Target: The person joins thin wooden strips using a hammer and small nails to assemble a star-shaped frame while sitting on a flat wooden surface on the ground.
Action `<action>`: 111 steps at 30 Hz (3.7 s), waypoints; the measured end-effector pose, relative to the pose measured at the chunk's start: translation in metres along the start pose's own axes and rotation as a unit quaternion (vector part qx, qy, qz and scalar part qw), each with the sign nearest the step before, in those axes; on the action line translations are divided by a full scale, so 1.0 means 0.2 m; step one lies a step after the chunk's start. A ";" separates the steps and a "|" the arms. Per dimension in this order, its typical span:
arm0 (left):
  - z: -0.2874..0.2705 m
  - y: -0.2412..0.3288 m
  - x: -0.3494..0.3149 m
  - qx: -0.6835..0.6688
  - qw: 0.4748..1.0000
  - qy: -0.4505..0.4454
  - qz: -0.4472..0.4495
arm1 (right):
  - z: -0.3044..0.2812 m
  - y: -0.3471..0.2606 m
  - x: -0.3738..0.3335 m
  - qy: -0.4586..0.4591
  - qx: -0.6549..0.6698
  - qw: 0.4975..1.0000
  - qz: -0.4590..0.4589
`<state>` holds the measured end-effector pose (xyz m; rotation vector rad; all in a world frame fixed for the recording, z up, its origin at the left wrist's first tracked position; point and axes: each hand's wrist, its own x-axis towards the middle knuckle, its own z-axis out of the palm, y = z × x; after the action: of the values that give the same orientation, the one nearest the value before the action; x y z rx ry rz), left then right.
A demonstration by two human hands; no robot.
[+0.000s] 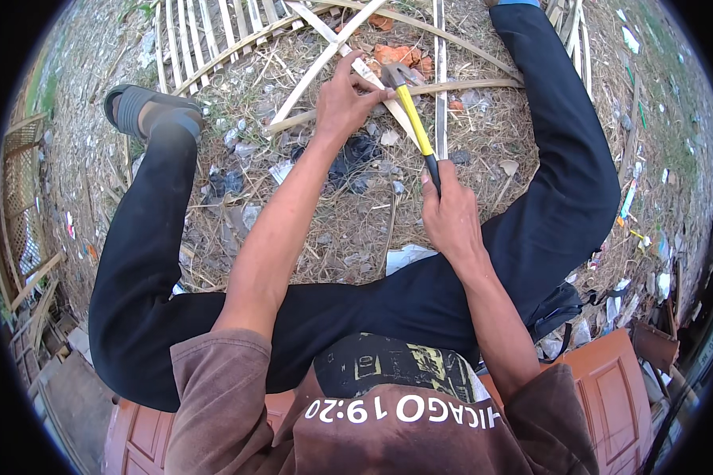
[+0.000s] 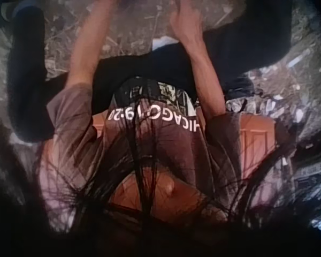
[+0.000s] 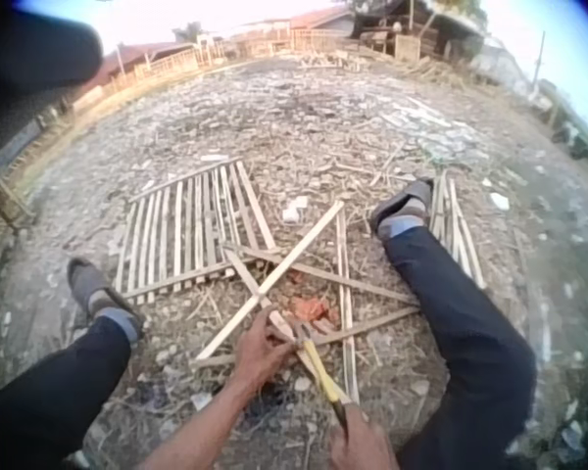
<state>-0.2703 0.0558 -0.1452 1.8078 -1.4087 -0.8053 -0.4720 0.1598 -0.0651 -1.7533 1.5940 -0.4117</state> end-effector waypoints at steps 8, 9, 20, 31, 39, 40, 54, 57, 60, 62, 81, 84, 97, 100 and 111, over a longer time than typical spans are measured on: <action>-0.04 -0.07 0.01 0.009 0.997 -0.072 0.029 | -0.09 -0.15 0.00 0.069 0.122 0.987 -0.083; -0.05 -0.07 0.02 0.020 0.994 -0.089 0.063 | -0.06 -0.10 0.00 0.071 0.122 0.987 -0.083; -0.11 -0.11 -0.01 0.126 0.970 -0.094 0.187 | -0.10 -0.08 0.01 0.053 0.101 0.993 -0.011; -0.35 0.03 0.05 0.252 0.943 -0.133 0.170 | -0.13 0.00 -0.03 0.098 0.150 0.983 0.029; -0.73 0.28 0.32 0.300 0.890 -0.065 0.337 | -0.10 0.06 -0.03 0.171 0.340 0.925 0.013; -0.79 0.32 0.36 0.314 0.880 -0.063 0.350 | -0.10 0.06 -0.03 0.170 0.344 0.923 0.004; -1.13 0.77 0.67 0.351 0.899 -0.028 0.260 | -0.11 0.02 -0.05 0.178 0.433 0.884 0.016; -1.13 0.74 0.62 0.295 0.933 -0.043 0.201 | -0.10 0.02 -0.04 0.176 0.418 0.891 0.015; -1.11 0.73 0.60 0.267 0.948 -0.059 0.162 | -0.10 0.03 -0.04 0.162 0.426 0.890 0.014; -1.09 0.73 0.59 0.274 0.949 -0.082 0.132 | -0.10 0.03 -0.04 0.161 0.413 0.896 0.018; -1.04 0.90 0.53 0.428 0.837 0.055 0.335 | -0.10 0.01 -0.04 0.145 0.431 0.890 0.033; -1.06 0.94 0.49 0.459 0.790 0.109 0.391 | -0.09 0.01 -0.04 0.142 0.447 0.883 0.032; -1.24 0.77 0.43 0.465 0.595 0.101 0.648 | -0.31 -0.03 0.03 0.217 0.430 0.876 -0.008; -1.28 0.77 0.34 0.482 0.569 0.039 0.665 | -0.56 -0.13 0.17 0.256 0.343 0.903 -0.045; -1.20 0.75 0.17 0.457 0.581 0.007 0.673 | -0.49 -0.20 0.49 0.042 0.290 0.956 -0.001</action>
<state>-0.1491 0.0331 0.1124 0.5950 -2.7399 0.9111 -0.4894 0.0367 0.0087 -1.2976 1.3448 -0.8676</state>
